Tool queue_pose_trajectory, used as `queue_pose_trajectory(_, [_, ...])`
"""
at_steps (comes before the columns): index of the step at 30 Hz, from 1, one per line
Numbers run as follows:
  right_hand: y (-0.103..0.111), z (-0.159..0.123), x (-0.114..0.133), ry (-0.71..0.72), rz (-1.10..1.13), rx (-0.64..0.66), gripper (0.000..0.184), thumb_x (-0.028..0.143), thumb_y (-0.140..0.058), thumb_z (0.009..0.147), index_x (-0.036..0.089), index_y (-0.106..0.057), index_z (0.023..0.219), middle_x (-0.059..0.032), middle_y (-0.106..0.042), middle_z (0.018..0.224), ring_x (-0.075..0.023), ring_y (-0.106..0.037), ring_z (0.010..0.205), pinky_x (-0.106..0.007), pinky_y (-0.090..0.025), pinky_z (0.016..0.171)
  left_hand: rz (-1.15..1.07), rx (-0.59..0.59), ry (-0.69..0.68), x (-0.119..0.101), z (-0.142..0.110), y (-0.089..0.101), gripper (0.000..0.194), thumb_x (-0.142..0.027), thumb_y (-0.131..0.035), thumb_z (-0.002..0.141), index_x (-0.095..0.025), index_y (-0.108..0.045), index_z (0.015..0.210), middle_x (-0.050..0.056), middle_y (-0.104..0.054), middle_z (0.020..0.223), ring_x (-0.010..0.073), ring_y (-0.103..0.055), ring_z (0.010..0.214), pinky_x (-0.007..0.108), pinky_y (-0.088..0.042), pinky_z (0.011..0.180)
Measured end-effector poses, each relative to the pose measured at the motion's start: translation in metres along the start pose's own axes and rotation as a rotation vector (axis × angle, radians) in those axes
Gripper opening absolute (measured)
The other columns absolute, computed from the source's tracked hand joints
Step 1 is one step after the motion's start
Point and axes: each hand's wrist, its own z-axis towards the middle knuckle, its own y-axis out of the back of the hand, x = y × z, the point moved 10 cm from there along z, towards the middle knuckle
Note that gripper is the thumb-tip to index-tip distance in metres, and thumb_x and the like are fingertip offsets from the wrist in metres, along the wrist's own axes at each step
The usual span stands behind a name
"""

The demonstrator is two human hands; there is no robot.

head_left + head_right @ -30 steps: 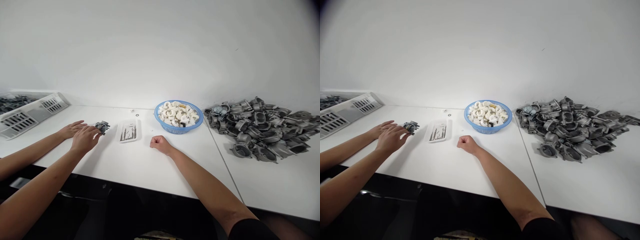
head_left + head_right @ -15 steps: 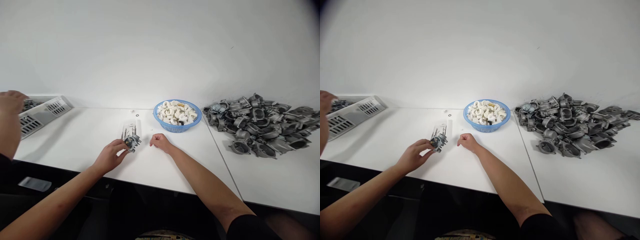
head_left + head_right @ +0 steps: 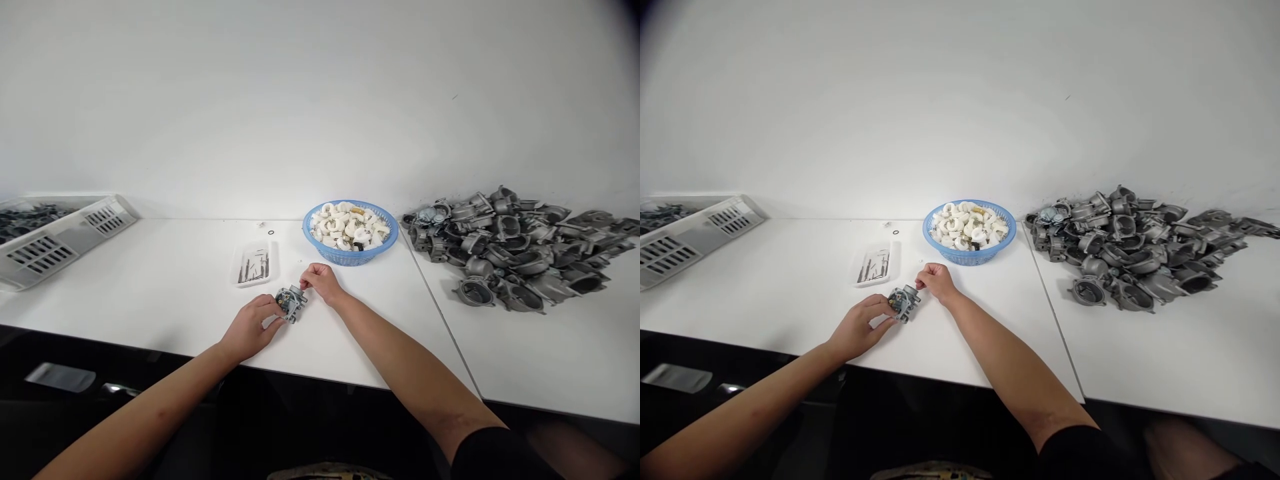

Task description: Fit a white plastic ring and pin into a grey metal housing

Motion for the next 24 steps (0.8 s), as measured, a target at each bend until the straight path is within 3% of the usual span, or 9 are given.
queue_pose_trajectory(8, [0.007, 0.002, 0.003, 0.105, -0.033, -0.041, 0.027, 0.025, -0.066, 0.061, 0.019, -0.042, 0.051, 0.0015, -0.056, 0.057, -0.0125, -0.054, 0.059, -0.023, -0.043, 0.057, 0.031, -0.093, -0.079, -0.011, 0.006, -0.013, 0.012, -0.017, -0.064, 0.086, -0.024, -0.073, 0.090, 0.006, -0.066, 0.099, 0.0190, -0.062, 0.095, 0.031, -0.054, 0.079])
queue_pose_trajectory(15, [0.006, 0.003, 0.001, 0.115, -0.068, -0.017, 0.030, 0.029, -0.068, 0.063, 0.019, -0.041, 0.053, 0.0014, -0.055, 0.058, -0.0136, -0.054, 0.062, -0.023, -0.041, 0.059, 0.027, -0.198, -0.139, -0.014, -0.001, -0.015, 0.015, -0.016, -0.064, 0.087, -0.024, -0.072, 0.097, 0.006, -0.067, 0.102, 0.0201, -0.063, 0.101, 0.033, -0.055, 0.086])
queue_pose_trajectory(20, [0.005, 0.005, 0.001, 0.106, -0.088, -0.002, 0.028, 0.030, -0.065, 0.064, 0.019, -0.041, 0.054, 0.0019, -0.054, 0.058, -0.0138, -0.054, 0.063, -0.023, -0.040, 0.059, -0.109, -0.172, 0.007, 0.004, 0.004, -0.017, 0.008, -0.026, -0.065, 0.089, -0.023, -0.071, 0.094, 0.005, -0.068, 0.103, 0.0171, -0.067, 0.093, 0.030, -0.057, 0.083])
queue_pose_trajectory(24, [0.006, 0.004, 0.002, 0.119, -0.115, -0.006, 0.028, 0.029, -0.065, 0.065, 0.019, -0.040, 0.055, 0.0034, -0.051, 0.058, -0.0100, -0.043, 0.056, -0.022, -0.033, 0.054, -0.159, -0.134, 0.086, 0.011, 0.012, -0.015, 0.015, -0.035, -0.063, 0.091, -0.023, -0.069, 0.097, 0.005, -0.068, 0.100, 0.0179, -0.066, 0.092, 0.030, -0.057, 0.078])
